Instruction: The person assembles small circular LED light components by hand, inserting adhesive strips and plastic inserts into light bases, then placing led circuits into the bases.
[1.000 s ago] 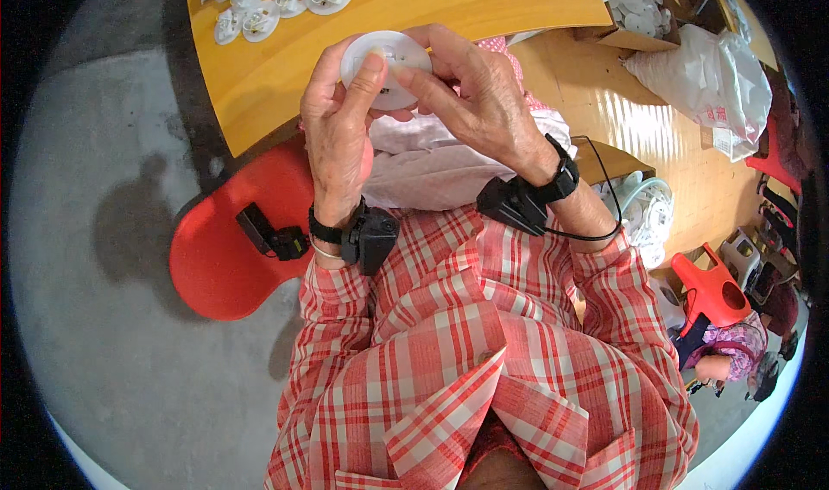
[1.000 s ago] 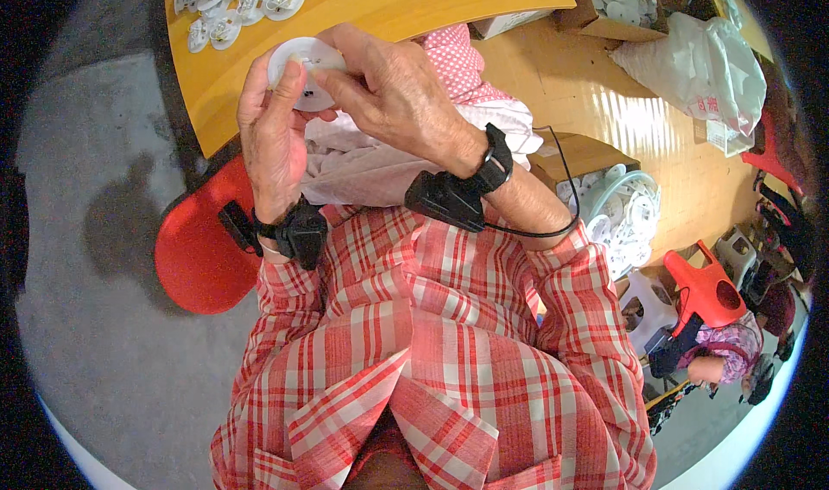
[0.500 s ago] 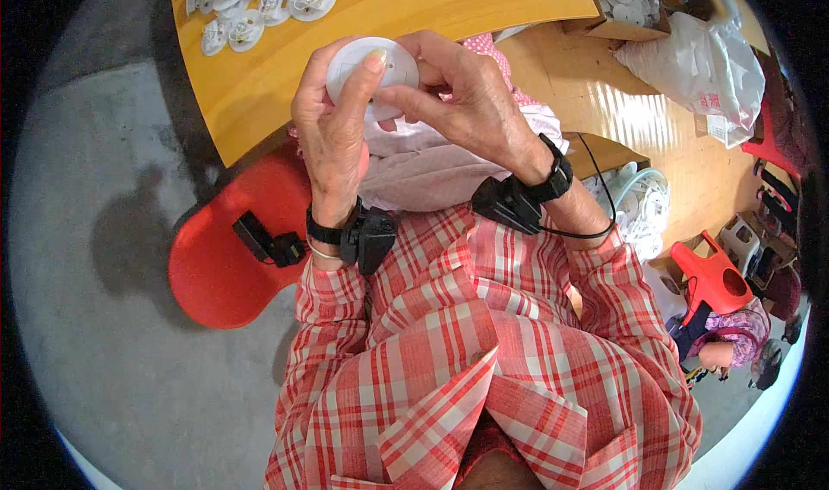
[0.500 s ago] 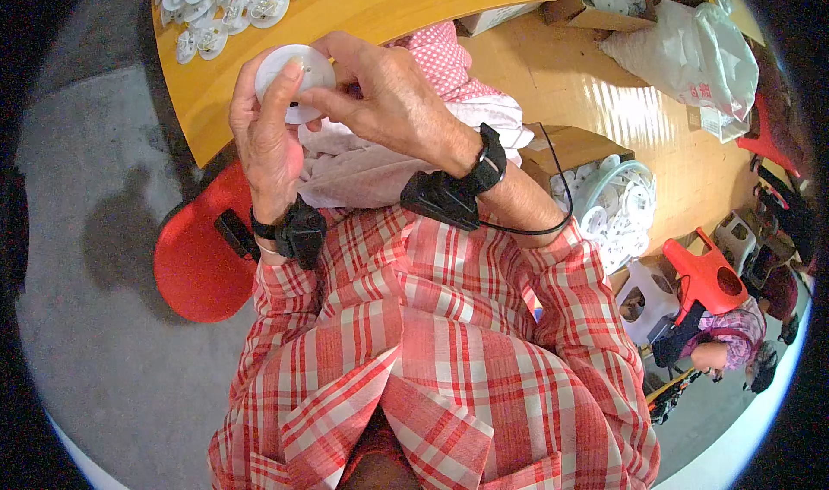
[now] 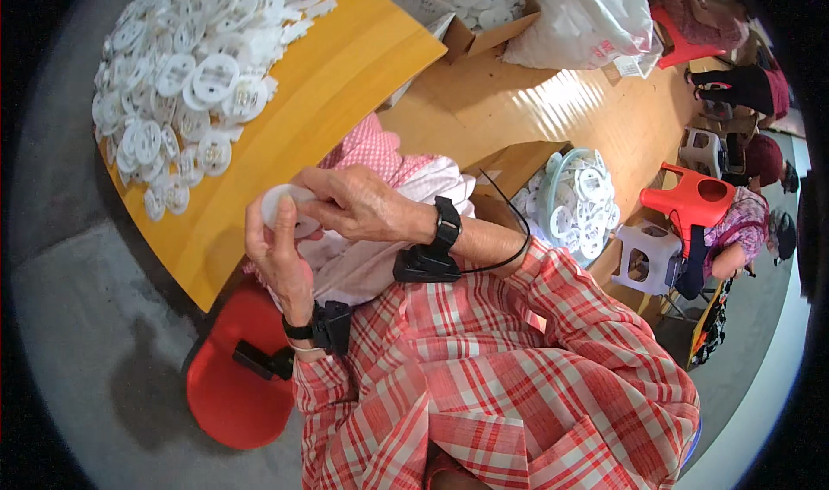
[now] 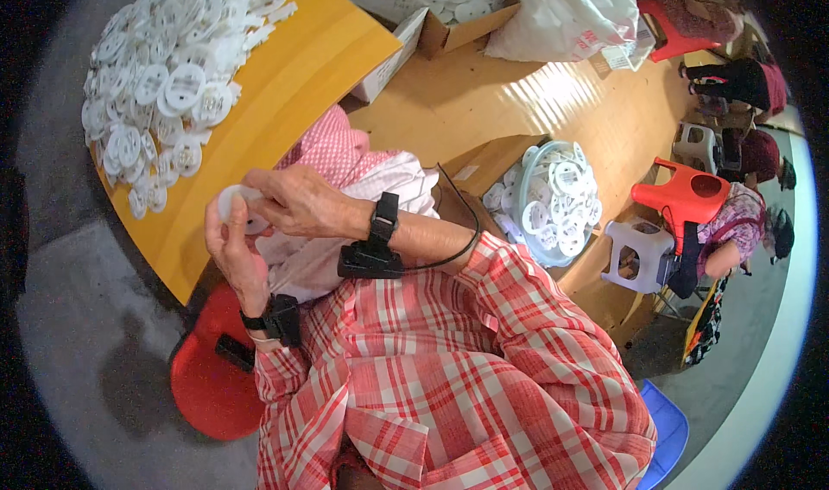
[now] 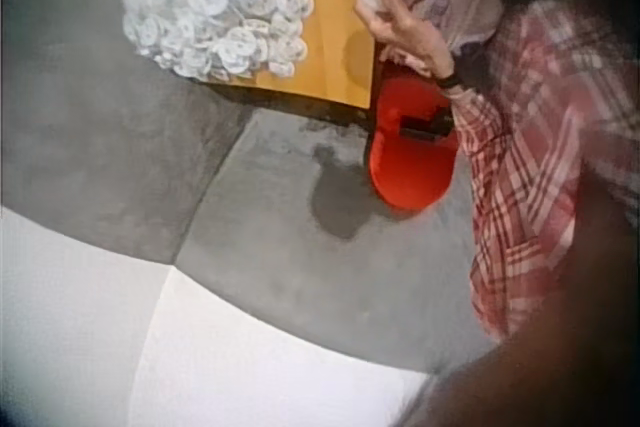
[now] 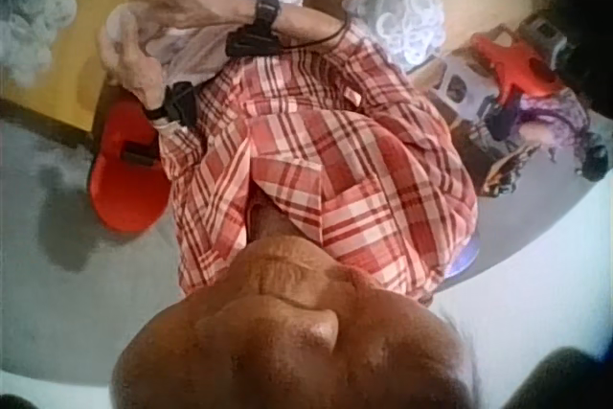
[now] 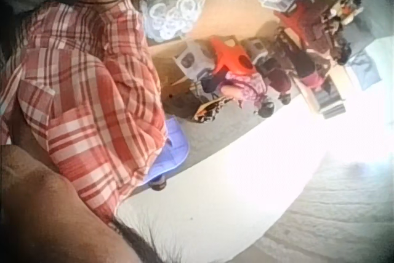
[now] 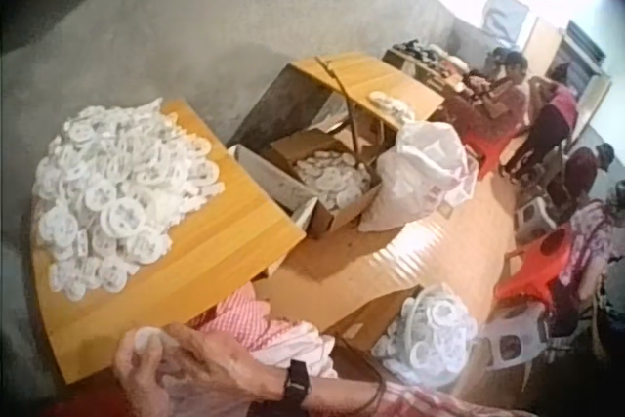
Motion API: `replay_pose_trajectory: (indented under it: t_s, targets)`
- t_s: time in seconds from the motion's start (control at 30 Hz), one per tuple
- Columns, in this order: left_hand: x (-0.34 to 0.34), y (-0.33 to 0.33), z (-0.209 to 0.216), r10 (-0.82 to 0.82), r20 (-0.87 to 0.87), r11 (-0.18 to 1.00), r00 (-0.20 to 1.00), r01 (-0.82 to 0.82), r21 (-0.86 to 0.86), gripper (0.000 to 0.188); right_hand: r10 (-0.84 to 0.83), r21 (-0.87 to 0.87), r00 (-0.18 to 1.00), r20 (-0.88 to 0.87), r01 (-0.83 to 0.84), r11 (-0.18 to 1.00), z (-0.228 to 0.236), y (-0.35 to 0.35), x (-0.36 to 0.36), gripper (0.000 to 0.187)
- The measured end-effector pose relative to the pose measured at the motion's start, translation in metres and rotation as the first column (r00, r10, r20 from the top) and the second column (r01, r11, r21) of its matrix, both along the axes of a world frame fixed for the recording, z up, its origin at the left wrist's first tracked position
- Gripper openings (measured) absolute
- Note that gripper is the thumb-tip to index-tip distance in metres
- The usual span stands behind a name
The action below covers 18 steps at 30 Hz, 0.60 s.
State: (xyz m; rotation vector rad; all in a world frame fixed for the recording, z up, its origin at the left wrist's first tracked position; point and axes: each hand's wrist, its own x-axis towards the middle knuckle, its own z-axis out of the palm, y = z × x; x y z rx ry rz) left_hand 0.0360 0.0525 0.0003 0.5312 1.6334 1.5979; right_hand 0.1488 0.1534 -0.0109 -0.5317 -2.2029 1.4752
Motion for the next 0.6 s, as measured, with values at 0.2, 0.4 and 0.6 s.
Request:
replay_pose_trajectory:
  t_s: [0.2, 0.4, 0.6]
  targets:
    - [-0.012, -0.003, 0.001, -0.111, 0.135, 0.993, 0.985, 0.104, 0.058, 0.049, -0.075, -0.393, 0.995, 0.067, 0.095, 0.914, 0.009, 0.076, 0.045, 0.034]
    - [-0.047, -0.036, -0.004, 0.031, 0.147, 0.999, 0.989, -0.027, -0.029, 0.040, -0.360, -0.328, 0.896, 0.258, 0.432, 0.840, -0.008, 0.214, 0.107, 0.024]
    - [-0.076, -0.045, -0.023, 0.125, 0.074, 0.989, 0.989, -0.119, -0.089, 0.030, -0.594, -0.521, 0.804, -0.019, 0.499, 0.692, -0.035, 0.306, 0.154, 0.019]
